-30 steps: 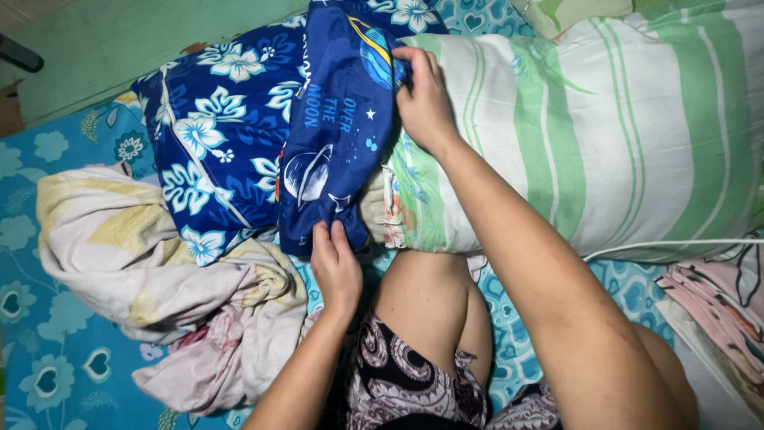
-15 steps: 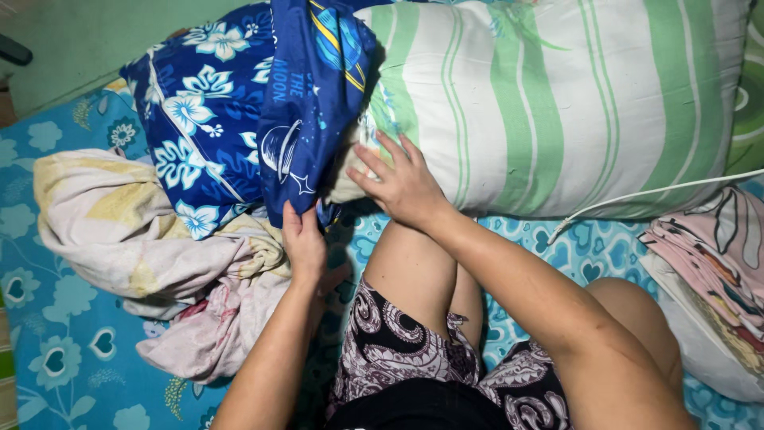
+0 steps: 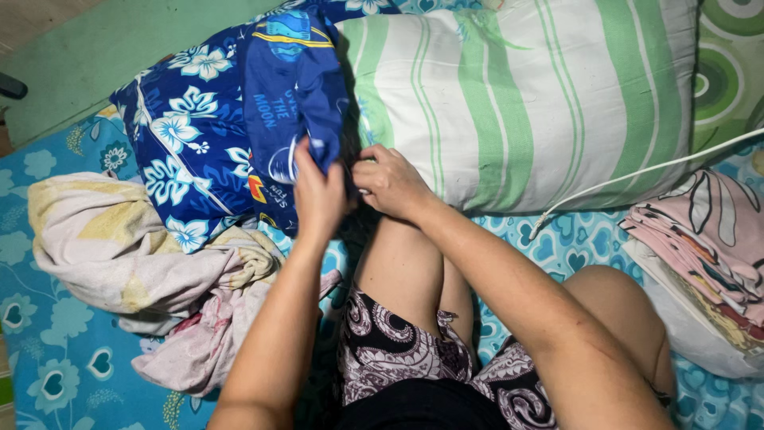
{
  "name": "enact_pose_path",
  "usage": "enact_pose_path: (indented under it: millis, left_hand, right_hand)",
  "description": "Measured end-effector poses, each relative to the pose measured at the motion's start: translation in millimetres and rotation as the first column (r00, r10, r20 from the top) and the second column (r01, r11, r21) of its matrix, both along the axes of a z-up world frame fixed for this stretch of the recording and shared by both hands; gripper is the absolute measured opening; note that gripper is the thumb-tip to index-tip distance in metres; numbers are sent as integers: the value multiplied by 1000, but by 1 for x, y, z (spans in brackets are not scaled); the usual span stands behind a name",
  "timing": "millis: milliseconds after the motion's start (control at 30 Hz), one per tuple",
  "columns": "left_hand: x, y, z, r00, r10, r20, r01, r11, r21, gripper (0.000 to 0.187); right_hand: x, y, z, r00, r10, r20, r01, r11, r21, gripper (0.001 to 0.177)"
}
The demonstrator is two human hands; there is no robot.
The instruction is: The person sits on a bed and puts a blue space-themed pillowcase onto a pillow. They insert the pillow into the case, pull the fabric over the corners, and smooth the surface.
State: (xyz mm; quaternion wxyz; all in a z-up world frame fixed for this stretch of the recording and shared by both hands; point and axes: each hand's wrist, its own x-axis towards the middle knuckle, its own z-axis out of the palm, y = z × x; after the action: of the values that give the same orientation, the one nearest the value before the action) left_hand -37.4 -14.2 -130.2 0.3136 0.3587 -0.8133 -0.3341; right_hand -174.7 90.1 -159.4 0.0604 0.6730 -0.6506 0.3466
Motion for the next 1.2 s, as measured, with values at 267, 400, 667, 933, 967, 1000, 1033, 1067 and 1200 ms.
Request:
enact_pose_path:
  millis: [267,400,667,933,967,1000,1033,1067,1200]
  left_hand:
    - [-72,-70,7,949,-277,-148,300,938,171,65]
    - [-66,-59,33,873,-487,0,474,849,235,74]
    - [-3,-101,44,805,-495,327,577,783,-233,70]
    - [-47,-155,5,798,-595,98,602,796,-61,17]
    - [-53,-154,7,791,-604,100,610,790,-53,15]
    - [-59,-149,9,788,-601,133,612,789,-60,16]
    - [-66,-143,10,785,-596,166,612,788,-67,17]
    - [-71,-136,11,782,-590,199,613,787,-73,17]
    - [-64,-120,16,832,-514,210,555,750,-359,32]
  right_hand:
    - [24,18,-5,948,-41,316,65,996,-63,40]
    - [49,-7,-27,796,-445,411,354,892,281,44]
    - [34,18,-31,-19,94,995,194,977,-88,26]
    - [56,37,-20,284,13,959,-59,998,4,50]
    - [53,40,-16,407,-83,910,-33,994,105,53]
    - [51,41,-12,468,-164,868,-41,977,207,53]
    - [48,41,-8,527,-239,816,-44,951,307,54]
    - [46,40,-6,584,-307,752,-40,914,404,55]
    - [47,28,-7,525,-650,549,239,732,639,42]
